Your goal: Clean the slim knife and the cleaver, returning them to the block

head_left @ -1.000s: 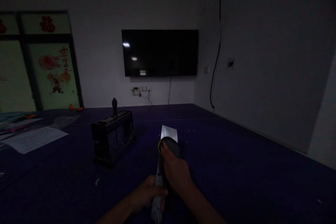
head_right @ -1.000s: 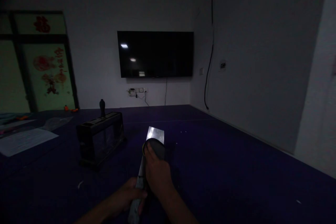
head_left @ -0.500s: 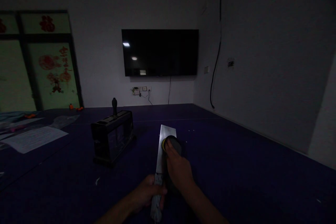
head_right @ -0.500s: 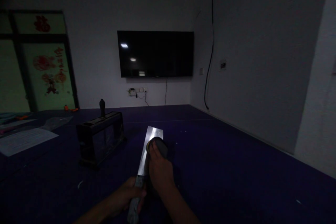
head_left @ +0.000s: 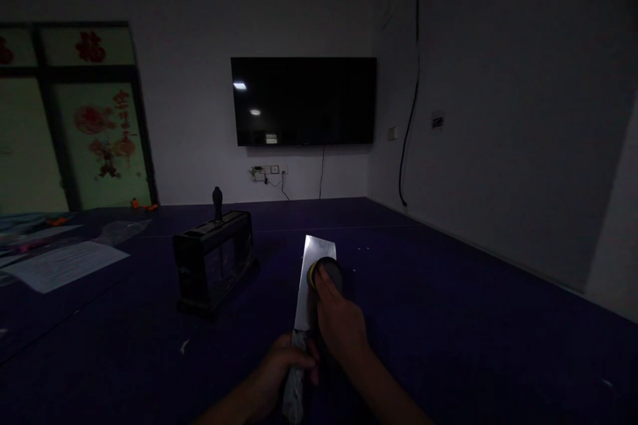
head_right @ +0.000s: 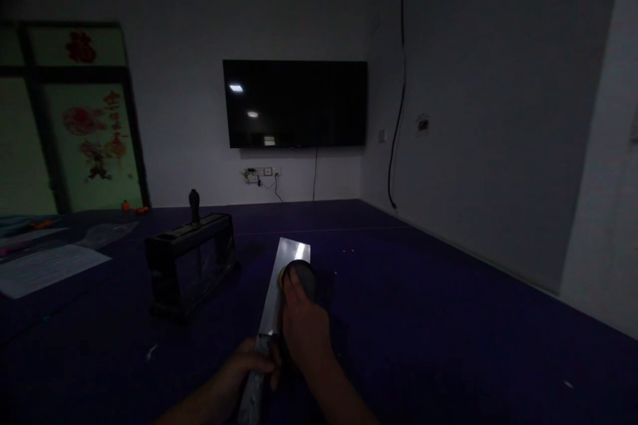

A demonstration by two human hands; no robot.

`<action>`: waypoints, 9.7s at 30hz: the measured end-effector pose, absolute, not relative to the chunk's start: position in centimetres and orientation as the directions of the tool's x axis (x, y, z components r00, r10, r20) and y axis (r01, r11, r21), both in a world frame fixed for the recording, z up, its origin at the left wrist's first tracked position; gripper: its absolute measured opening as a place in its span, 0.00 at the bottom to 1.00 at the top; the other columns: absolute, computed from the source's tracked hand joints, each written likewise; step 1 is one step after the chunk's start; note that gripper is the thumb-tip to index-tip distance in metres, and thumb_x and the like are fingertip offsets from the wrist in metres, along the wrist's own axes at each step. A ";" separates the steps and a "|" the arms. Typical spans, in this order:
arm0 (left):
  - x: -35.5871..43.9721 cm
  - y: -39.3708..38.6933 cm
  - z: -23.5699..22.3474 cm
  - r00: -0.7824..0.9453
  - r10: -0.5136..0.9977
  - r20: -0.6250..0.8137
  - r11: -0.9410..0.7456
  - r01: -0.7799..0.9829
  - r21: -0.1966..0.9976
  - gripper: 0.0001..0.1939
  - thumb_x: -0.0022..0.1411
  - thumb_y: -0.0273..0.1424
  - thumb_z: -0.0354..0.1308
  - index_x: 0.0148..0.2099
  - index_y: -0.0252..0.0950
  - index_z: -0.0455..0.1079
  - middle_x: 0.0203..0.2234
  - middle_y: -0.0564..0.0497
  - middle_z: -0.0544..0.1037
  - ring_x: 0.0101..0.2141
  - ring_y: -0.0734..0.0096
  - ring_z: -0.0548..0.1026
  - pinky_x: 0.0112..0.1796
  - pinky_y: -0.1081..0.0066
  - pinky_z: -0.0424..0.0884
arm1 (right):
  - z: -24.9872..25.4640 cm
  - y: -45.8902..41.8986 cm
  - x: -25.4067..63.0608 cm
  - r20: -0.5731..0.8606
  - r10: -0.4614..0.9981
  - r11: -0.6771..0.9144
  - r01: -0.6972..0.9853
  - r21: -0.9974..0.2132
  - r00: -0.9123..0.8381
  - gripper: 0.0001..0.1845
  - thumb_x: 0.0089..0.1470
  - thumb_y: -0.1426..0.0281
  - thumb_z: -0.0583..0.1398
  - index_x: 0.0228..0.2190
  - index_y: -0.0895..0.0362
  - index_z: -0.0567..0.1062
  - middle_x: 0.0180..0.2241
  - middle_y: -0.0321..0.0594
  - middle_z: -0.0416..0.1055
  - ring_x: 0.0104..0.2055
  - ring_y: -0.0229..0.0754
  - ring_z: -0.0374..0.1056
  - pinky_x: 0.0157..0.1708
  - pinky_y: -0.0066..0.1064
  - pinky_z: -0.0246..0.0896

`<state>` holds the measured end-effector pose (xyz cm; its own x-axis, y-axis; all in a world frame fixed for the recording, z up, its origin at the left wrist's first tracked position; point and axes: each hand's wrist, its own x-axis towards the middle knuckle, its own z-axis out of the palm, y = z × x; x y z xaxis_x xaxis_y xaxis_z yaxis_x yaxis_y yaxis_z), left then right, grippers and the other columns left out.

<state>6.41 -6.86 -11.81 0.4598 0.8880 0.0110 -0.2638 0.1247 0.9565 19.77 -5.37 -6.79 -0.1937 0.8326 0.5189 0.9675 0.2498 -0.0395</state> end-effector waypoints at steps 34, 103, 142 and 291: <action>7.0 -7.3 -12.7 0.379 0.922 -0.080 0.179 -0.234 0.956 0.25 0.42 0.53 0.61 0.21 0.35 0.62 0.04 0.62 0.55 0.05 0.81 0.53 0.08 0.80 0.45 | -6.4 -5.6 19.6 0.533 0.826 0.253 0.965 -0.060 -0.184 0.30 0.54 0.80 0.45 0.59 0.56 0.58 0.63 0.43 0.46 0.39 0.40 0.73 0.28 0.29 0.70; 6.6 -6.7 -11.9 0.591 0.799 -0.115 0.221 -0.110 0.969 0.14 0.42 0.39 0.58 0.18 0.36 0.59 0.04 0.61 0.56 0.04 0.80 0.54 0.07 0.80 0.44 | -6.1 -5.2 21.0 0.643 0.764 0.225 0.956 -0.186 -0.055 0.27 0.58 0.78 0.43 0.58 0.59 0.57 0.62 0.43 0.48 0.47 0.41 0.69 0.37 0.28 0.70; 6.2 -6.7 -12.3 0.569 0.813 -0.121 0.272 -0.189 0.943 0.15 0.41 0.39 0.59 0.18 0.36 0.59 0.03 0.61 0.54 0.04 0.80 0.53 0.08 0.80 0.41 | -7.7 -3.4 22.4 0.705 0.677 0.211 0.862 -0.461 0.211 0.26 0.58 0.76 0.44 0.57 0.62 0.60 0.59 0.46 0.56 0.55 0.44 0.62 0.48 0.33 0.62; 2.2 -2.1 -12.8 0.602 0.799 0.005 0.381 -0.511 0.770 0.15 0.50 0.36 0.60 0.21 0.35 0.59 0.07 0.62 0.54 0.07 0.84 0.45 0.10 0.78 0.41 | -10.1 -2.6 22.3 0.472 0.595 0.762 0.644 -0.074 -0.650 0.33 0.49 0.81 0.47 0.57 0.58 0.61 0.60 0.41 0.53 0.56 0.40 0.60 0.52 0.32 0.60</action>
<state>2.16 -2.07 -12.79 0.6017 0.7987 0.0046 -0.5115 0.3809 0.7703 22.33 -2.64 -10.14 -0.6502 0.5954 0.4719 0.6439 0.7616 -0.0737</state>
